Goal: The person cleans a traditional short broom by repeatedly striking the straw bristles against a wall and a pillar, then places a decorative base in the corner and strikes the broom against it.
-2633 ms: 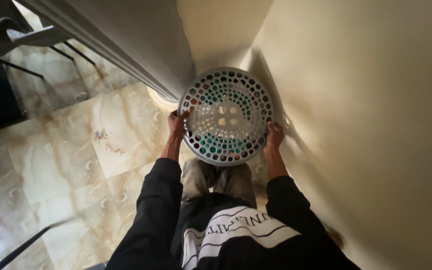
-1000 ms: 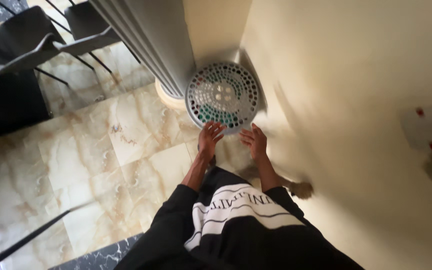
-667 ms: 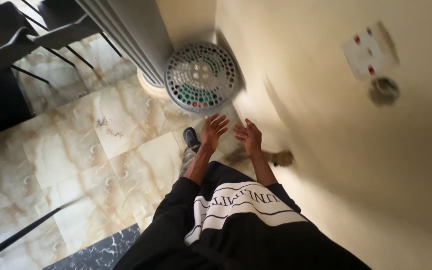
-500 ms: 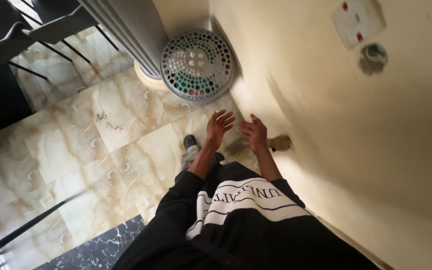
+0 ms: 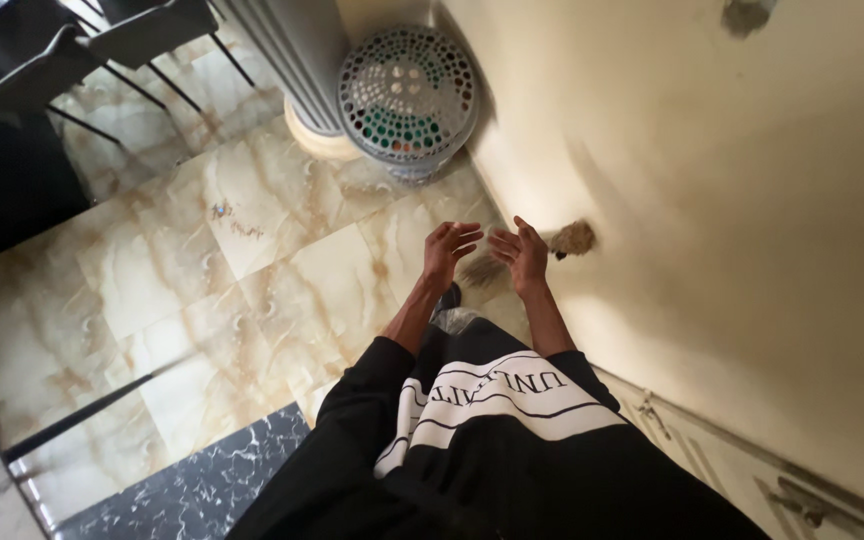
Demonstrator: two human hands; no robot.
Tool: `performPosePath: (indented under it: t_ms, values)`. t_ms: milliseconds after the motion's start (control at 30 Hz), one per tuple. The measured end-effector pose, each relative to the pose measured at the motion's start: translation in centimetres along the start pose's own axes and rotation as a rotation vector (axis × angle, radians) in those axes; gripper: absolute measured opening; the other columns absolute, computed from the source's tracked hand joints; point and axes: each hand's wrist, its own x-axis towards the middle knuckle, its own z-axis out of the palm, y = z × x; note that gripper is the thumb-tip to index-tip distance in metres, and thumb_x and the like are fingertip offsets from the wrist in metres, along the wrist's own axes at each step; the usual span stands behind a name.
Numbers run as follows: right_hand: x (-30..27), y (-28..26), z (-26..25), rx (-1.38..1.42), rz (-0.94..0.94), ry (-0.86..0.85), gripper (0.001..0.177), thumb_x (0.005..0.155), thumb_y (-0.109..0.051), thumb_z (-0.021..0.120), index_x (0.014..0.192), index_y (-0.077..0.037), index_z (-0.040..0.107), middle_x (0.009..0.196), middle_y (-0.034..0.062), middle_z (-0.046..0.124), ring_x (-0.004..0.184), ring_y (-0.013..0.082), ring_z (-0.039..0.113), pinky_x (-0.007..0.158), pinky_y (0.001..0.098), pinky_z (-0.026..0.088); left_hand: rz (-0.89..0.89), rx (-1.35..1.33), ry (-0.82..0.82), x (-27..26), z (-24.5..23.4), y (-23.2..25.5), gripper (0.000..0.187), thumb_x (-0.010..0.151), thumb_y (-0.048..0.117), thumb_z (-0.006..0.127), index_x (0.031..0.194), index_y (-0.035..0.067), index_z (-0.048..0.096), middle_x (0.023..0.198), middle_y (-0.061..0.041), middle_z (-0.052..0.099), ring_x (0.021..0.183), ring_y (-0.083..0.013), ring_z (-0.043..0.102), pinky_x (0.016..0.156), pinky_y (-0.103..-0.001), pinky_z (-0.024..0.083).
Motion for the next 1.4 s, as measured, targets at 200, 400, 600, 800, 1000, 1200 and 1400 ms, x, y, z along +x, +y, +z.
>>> performPosePath:
  t_ms: [200, 400, 600, 800, 1000, 1200, 1400]
  values:
    - [-4.5, 4.9, -1.0, 0.065, 0.07, 0.028, 0.067, 0.104, -0.042, 0.05, 0.158, -0.007, 0.031, 0.129, 0.0232, 0.067, 0.11, 0.0339, 0.072, 0.091, 0.0483, 0.059, -0.004, -0.036, -0.043, -5.1, -2.7, -3.3, 0.047, 0.11, 0.042, 0.043, 0.124, 0.002, 0.062, 0.135, -0.015, 0.069, 0.126, -0.0307, 0.065, 0.1, -0.047, 0.05]
    - [-9.4, 6.3, -4.3, 0.081, 0.074, 0.091, 0.067, 0.104, -0.043, 0.05, 0.159, -0.011, 0.029, 0.128, 0.0209, 0.068, 0.109, 0.0325, 0.071, 0.093, 0.0486, 0.057, -0.138, -0.087, -0.08, -7.1, -2.8, -9.0, 0.057, 0.106, 0.054, 0.044, 0.13, 0.006, 0.061, 0.136, -0.013, 0.066, 0.126, -0.0282, 0.061, 0.102, -0.046, 0.048]
    - [-9.0, 4.7, -10.0, 0.037, 0.034, 0.226, 0.064, 0.105, -0.043, 0.05, 0.157, -0.007, 0.039, 0.129, 0.0214, 0.069, 0.11, 0.0318, 0.073, 0.087, 0.0448, 0.059, -0.211, -0.063, -0.179, -5.8, 1.0, -11.9, 0.06, 0.106, 0.056, 0.041, 0.132, 0.005, 0.06, 0.136, -0.013, 0.066, 0.128, -0.0291, 0.061, 0.101, -0.045, 0.048]
    - [-5.1, 2.6, -16.1, 0.042, -0.017, 0.297, 0.06, 0.105, -0.039, 0.052, 0.153, -0.005, 0.043, 0.136, 0.0212, 0.066, 0.115, 0.0326, 0.071, 0.085, 0.0437, 0.059, -0.229, -0.003, -0.184, -0.4, 6.0, -15.7, 0.064, 0.106, 0.059, 0.038, 0.136, 0.005, 0.057, 0.141, -0.012, 0.065, 0.13, -0.0284, 0.061, 0.103, -0.047, 0.046]
    - [0.2, 1.6, -19.5, -0.024, 0.02, 0.35, 0.062, 0.099, -0.038, 0.061, 0.151, -0.007, 0.047, 0.146, 0.016, 0.055, 0.127, 0.0303, 0.06, 0.087, 0.0471, 0.059, -0.207, 0.025, -0.056, 6.2, 9.9, -21.1, 0.074, 0.104, 0.061, 0.041, 0.149, 0.004, 0.052, 0.153, -0.014, 0.055, 0.141, -0.0282, 0.05, 0.106, -0.052, 0.043]
    - [4.4, 1.3, -20.6, -0.101, 0.158, 0.428, 0.07, 0.099, -0.04, 0.061, 0.157, -0.013, 0.035, 0.152, 0.0117, 0.046, 0.138, 0.0283, 0.046, 0.094, 0.0519, 0.058, -0.255, 0.194, 0.016, 10.7, 11.4, -24.8, 0.081, 0.099, 0.065, 0.04, 0.164, 0.019, 0.025, 0.171, 0.0, 0.024, 0.153, -0.0244, 0.024, 0.115, -0.052, 0.034]
    - [6.0, 1.7, -20.9, -0.013, 0.17, 0.369, 0.064, 0.094, -0.042, 0.062, 0.15, -0.014, 0.048, 0.146, 0.0054, 0.05, 0.133, 0.0264, 0.047, 0.088, 0.0518, 0.055, -0.256, 0.201, 0.084, 11.7, 11.9, -26.0, 0.076, 0.097, 0.065, 0.044, 0.155, 0.016, 0.041, 0.16, -0.003, 0.043, 0.149, -0.0257, 0.035, 0.11, -0.055, 0.033]
